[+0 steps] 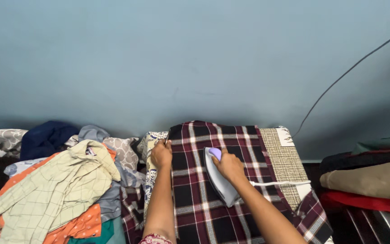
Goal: The person irons a plaid shirt on a makeshift ironing board using a handheld electric iron. They smooth the fabric with one hand while moving the iron with the other, periodically lifting and repositioning the shirt to cover different areas.
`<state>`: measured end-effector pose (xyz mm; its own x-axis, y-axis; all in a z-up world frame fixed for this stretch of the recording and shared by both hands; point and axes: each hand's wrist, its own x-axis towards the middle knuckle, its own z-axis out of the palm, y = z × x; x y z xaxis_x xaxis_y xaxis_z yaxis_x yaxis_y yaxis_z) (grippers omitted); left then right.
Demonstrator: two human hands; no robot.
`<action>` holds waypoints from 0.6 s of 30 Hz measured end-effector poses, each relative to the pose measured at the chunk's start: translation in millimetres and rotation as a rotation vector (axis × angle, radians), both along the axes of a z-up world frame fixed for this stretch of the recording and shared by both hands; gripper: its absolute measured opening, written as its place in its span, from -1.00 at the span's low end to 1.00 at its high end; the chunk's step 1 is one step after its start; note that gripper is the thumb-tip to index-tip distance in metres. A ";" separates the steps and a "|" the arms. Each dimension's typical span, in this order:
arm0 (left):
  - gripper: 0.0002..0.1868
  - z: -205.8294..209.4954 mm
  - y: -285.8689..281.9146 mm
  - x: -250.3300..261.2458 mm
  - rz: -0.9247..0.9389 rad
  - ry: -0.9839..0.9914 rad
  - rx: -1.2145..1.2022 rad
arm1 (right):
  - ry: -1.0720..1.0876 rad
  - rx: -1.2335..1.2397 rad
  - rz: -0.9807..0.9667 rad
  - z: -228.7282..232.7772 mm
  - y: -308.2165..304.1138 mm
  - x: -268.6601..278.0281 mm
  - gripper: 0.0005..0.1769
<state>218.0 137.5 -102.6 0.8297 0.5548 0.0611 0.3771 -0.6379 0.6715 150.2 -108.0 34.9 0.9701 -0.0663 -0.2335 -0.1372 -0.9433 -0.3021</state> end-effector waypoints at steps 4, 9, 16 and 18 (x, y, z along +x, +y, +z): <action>-0.52 -31.3 14.3 -3.2 -0.138 -0.068 -0.131 | -0.065 -0.007 -0.021 -10.1 10.0 30.0 -0.36; -0.11 -63.0 22.8 -75.2 -0.368 -0.071 -0.349 | -0.072 0.026 -0.073 -13.2 26.7 70.6 -0.33; -0.13 -17.5 28.0 -103.0 -0.334 0.029 -0.633 | 0.057 0.138 -0.124 -1.8 45.0 36.3 -0.36; -0.16 -10.0 25.4 -107.6 -0.342 0.044 -0.626 | 0.139 0.143 -0.086 -1.6 52.9 6.7 -0.37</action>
<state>110.5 162.9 -112.7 0.9578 0.1829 -0.2217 0.2603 -0.2249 0.9390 156.9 -55.1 33.4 0.9202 -0.1037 -0.3775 -0.2646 -0.8754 -0.4045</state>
